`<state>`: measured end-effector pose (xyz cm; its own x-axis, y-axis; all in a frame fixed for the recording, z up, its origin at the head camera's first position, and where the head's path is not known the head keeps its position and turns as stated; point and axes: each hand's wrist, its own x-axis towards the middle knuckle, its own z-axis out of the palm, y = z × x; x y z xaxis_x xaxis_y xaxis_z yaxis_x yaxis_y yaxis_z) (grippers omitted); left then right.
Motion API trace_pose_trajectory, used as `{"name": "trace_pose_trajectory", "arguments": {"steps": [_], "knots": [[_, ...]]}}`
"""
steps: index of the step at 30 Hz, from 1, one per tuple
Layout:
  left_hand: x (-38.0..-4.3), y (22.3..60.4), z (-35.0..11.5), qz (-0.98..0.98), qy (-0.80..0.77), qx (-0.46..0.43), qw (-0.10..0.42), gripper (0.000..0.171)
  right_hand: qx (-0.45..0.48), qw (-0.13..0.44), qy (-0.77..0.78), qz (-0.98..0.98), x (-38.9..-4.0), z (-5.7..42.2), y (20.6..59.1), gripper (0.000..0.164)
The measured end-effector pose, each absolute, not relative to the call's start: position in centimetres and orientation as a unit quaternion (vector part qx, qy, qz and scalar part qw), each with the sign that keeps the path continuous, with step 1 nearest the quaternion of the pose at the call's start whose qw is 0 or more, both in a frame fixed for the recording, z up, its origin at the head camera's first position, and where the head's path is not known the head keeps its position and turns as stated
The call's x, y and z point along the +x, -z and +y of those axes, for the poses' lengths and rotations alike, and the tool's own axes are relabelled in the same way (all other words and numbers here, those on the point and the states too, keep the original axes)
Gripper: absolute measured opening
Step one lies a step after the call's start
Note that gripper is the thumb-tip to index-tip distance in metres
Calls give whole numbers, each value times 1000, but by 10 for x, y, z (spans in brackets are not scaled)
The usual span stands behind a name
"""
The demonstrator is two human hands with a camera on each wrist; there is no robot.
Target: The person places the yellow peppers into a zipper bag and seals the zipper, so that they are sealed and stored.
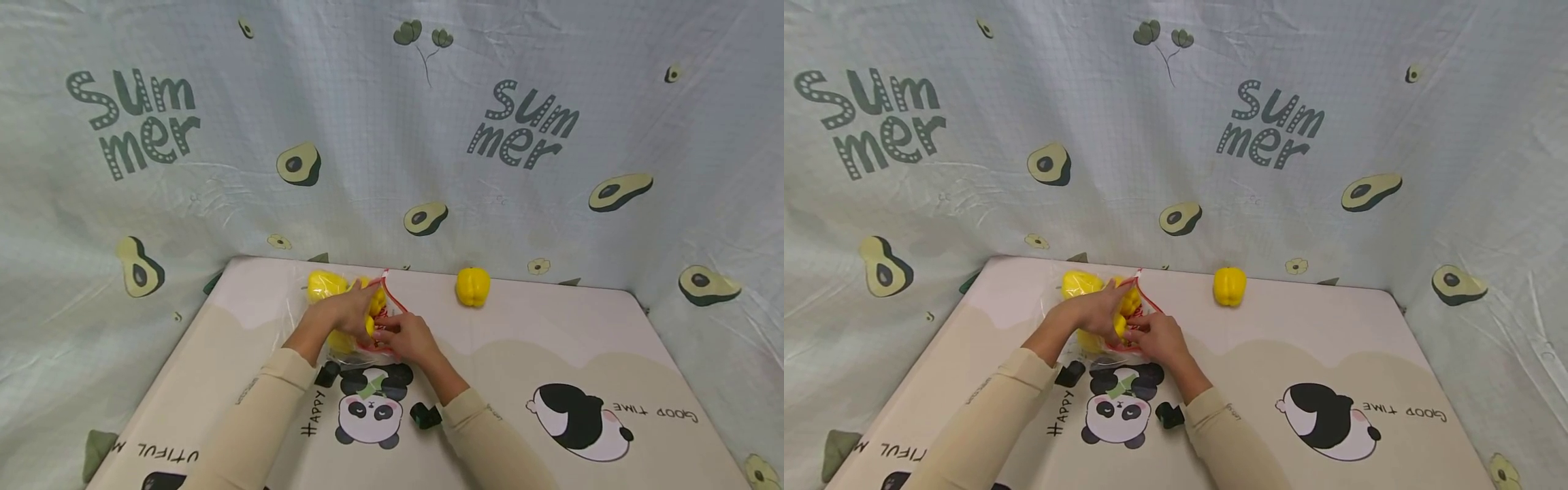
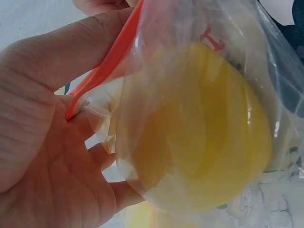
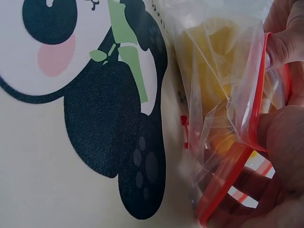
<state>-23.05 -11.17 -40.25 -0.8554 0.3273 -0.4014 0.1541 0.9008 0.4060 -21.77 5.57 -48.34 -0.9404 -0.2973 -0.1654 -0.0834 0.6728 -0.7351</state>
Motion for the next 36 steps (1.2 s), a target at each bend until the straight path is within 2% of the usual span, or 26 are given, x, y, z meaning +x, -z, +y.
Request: {"name": "trace_pose_trajectory", "arguments": {"steps": [17,29,32,36], "knots": [[-228,407,-118,939,-210,128,242,120,-111,129,363,916,-217,47,478,35],[-229,409,-118,938,-220,129,234,122,-77,116,375,917,-218,48,474,36],[-229,409,-116,937,-225,124,237,124,-50,87,400,911,-219,55,471,34],[-228,408,-115,938,-226,119,235,126,-20,20,441,897,-221,68,467,28]]}}
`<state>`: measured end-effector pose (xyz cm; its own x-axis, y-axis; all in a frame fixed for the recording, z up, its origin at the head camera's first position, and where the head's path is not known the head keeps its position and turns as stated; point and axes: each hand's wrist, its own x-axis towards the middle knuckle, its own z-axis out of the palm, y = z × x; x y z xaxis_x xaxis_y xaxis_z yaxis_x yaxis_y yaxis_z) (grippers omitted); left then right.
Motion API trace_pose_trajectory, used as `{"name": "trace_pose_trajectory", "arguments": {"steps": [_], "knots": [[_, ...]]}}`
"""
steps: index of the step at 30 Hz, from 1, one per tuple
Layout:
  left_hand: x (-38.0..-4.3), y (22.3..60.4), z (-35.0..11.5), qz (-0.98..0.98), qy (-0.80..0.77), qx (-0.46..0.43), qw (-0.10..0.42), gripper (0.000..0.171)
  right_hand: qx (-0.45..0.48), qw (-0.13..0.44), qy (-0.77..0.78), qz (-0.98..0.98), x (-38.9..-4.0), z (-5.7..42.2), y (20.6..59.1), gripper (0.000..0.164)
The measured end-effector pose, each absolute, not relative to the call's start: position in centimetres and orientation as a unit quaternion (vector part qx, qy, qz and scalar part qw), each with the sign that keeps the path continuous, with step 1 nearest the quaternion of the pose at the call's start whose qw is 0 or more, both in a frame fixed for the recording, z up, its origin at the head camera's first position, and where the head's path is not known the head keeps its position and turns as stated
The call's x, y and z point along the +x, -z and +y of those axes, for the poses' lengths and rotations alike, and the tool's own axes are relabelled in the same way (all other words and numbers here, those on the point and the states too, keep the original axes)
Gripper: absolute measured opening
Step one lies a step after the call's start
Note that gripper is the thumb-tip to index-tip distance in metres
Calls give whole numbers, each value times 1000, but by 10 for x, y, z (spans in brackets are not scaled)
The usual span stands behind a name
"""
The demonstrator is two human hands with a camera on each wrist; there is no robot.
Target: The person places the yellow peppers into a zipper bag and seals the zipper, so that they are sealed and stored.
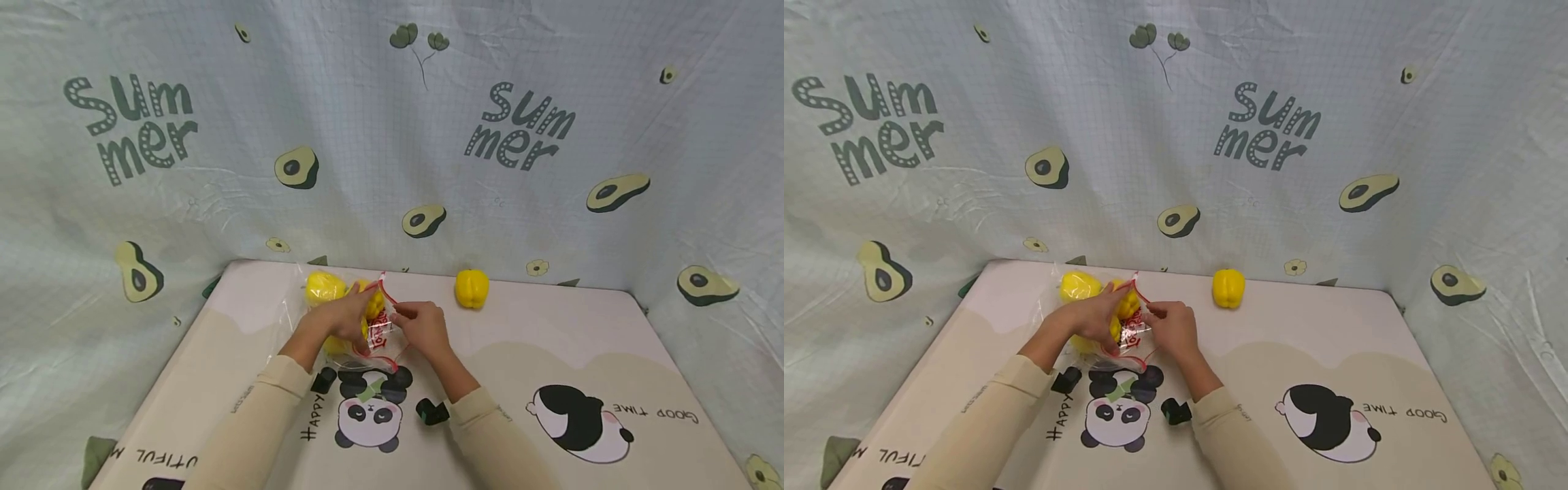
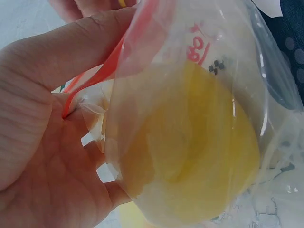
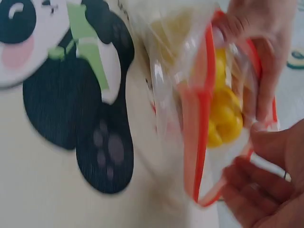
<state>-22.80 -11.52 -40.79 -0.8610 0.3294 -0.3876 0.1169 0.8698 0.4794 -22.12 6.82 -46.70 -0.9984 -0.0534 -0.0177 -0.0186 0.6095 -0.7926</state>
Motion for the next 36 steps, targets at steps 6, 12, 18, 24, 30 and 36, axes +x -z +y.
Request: {"name": "trace_pose_trajectory", "arguments": {"steps": [6,12,18,24,30,36], "knots": [[-227,409,-114,940,-220,115,234,126,22,-46,503,863,-225,89,467,28],[-226,409,-114,937,-231,114,235,127,60,-76,538,838,-231,107,469,33],[-226,408,-113,940,-224,113,232,128,81,-143,537,828,-236,125,474,39],[-226,409,-112,941,-217,107,235,128,117,-222,535,807,-236,137,481,44],[-226,410,-112,942,-209,108,237,127,172,-216,518,809,-247,150,485,64],[-224,408,-112,944,-204,111,236,126,216,-122,508,825,-261,158,491,88]]}}
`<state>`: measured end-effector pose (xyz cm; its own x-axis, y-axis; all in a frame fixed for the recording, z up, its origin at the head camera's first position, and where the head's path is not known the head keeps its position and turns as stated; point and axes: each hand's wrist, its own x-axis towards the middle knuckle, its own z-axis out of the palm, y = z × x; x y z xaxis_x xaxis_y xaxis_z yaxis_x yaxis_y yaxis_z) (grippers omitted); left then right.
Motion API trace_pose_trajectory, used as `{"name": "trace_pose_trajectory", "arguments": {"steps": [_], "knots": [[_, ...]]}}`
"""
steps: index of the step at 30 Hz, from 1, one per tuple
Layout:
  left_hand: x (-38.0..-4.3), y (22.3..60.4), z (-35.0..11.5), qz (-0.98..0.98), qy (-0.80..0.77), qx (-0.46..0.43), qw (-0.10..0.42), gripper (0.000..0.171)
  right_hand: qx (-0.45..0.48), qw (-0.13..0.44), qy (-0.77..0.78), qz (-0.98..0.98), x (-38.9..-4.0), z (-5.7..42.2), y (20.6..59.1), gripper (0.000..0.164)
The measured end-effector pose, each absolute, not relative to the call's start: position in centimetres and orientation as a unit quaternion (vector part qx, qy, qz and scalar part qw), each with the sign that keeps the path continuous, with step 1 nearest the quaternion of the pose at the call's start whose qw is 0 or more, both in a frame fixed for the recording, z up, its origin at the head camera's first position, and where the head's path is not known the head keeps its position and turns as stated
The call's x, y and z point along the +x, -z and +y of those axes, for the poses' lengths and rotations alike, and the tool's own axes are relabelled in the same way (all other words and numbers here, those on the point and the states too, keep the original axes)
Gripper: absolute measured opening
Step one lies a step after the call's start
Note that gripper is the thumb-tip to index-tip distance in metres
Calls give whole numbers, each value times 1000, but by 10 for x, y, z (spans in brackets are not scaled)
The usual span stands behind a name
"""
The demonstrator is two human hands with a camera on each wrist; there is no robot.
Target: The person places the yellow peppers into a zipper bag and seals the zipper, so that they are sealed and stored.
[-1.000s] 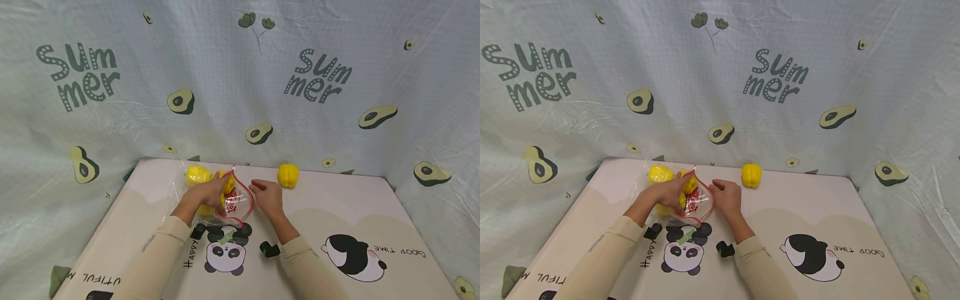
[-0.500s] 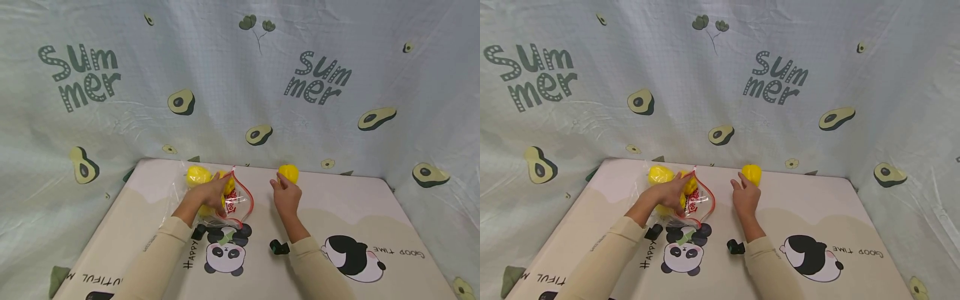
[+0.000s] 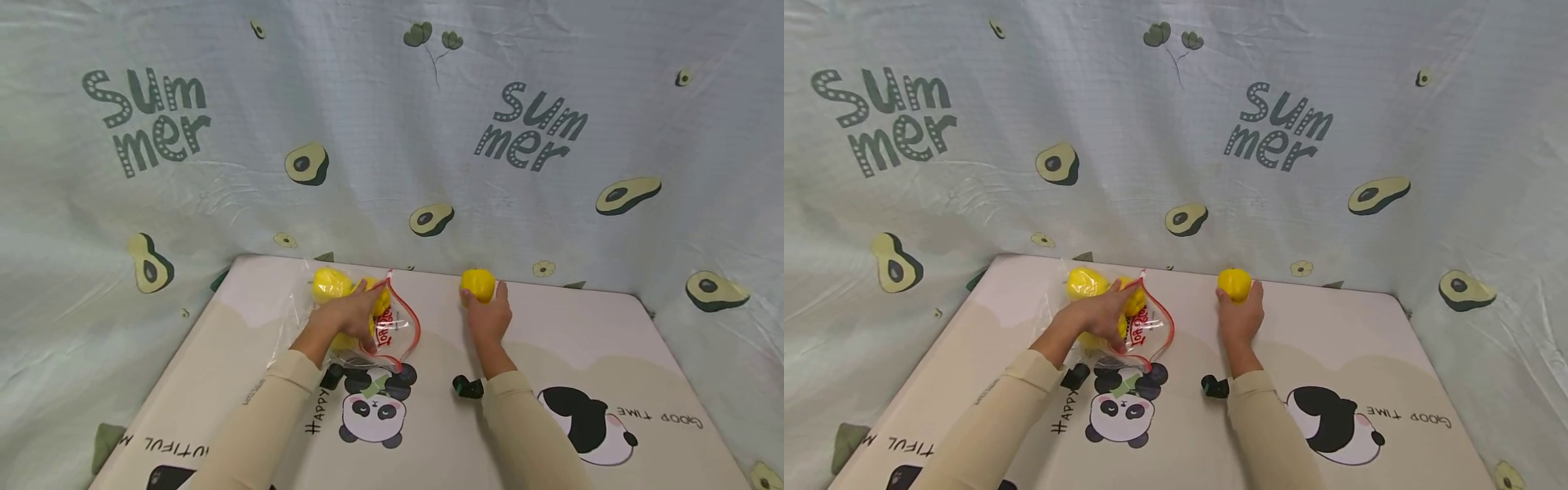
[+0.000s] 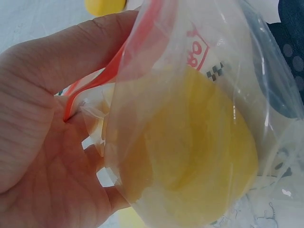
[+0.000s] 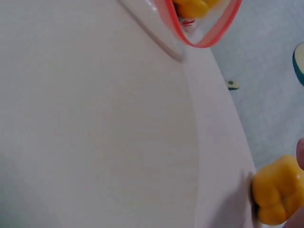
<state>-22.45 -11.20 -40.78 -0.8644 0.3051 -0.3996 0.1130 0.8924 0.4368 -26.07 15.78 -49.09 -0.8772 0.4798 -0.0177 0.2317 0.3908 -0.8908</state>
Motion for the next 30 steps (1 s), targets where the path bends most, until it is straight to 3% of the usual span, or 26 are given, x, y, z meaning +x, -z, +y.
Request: {"name": "trace_pose_trajectory", "arguments": {"steps": [5,15,30], "knots": [[-224,406,-111,944,-201,106,240,125,-217,70,-526,-820,-268,161,491,89],[-223,407,-111,945,-195,107,240,126,-209,83,-517,-826,-272,163,492,64],[-226,408,-112,943,-203,109,242,126,-194,39,-534,-822,-267,172,483,64]]}}
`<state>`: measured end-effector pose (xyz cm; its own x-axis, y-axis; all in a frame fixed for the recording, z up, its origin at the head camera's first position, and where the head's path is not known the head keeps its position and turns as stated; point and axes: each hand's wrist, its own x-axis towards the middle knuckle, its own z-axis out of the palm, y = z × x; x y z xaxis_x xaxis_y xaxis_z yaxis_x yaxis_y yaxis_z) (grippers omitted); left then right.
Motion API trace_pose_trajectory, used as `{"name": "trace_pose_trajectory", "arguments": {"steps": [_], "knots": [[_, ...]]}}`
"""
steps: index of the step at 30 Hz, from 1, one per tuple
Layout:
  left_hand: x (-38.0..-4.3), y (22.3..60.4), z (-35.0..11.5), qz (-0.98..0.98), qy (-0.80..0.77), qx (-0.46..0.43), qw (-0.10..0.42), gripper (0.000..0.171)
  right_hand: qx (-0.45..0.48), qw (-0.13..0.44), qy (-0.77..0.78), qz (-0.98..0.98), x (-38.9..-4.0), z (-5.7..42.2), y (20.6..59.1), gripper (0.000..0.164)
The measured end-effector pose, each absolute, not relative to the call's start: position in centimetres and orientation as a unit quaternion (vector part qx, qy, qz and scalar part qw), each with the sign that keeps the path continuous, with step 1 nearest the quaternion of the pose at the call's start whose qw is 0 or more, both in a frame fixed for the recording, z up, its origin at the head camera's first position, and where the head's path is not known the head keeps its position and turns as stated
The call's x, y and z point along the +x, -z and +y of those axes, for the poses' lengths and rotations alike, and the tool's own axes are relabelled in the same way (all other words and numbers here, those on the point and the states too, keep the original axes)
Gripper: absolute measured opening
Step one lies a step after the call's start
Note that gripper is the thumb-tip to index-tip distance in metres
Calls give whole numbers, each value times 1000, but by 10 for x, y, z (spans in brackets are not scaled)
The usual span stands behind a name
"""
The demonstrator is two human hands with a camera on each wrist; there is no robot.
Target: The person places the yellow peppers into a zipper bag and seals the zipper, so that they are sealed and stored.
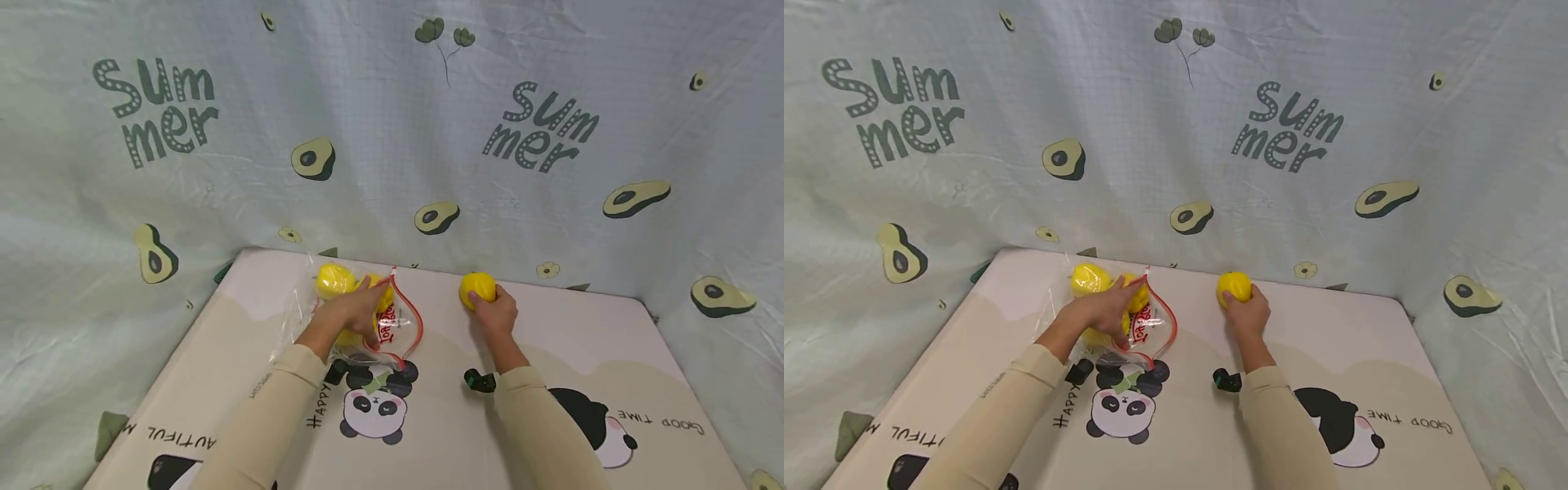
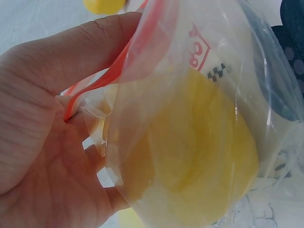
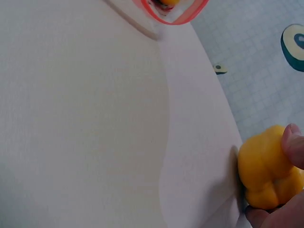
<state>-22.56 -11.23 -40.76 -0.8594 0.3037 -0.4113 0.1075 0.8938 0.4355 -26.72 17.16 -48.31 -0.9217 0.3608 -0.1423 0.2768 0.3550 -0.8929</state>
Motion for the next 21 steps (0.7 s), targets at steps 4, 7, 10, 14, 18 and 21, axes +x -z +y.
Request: {"name": "trace_pose_trajectory", "arguments": {"steps": [4,7,10,14,18,21], "knots": [[-227,407,-111,944,-197,108,243,126,-178,20,-540,-822,-267,177,482,66],[-227,407,-110,942,-201,107,246,125,-166,6,-543,-823,-266,182,481,68],[-227,408,-110,942,-204,106,245,126,-152,-13,-551,-821,-265,185,478,69],[-227,408,-112,943,-199,101,246,127,-138,-44,-556,-819,-264,186,473,71],[-226,406,-113,942,-201,94,251,128,-122,-64,-554,-821,-264,186,470,71],[-224,405,-113,941,-207,96,251,128,-111,-70,-554,-822,-263,188,470,69]]}}
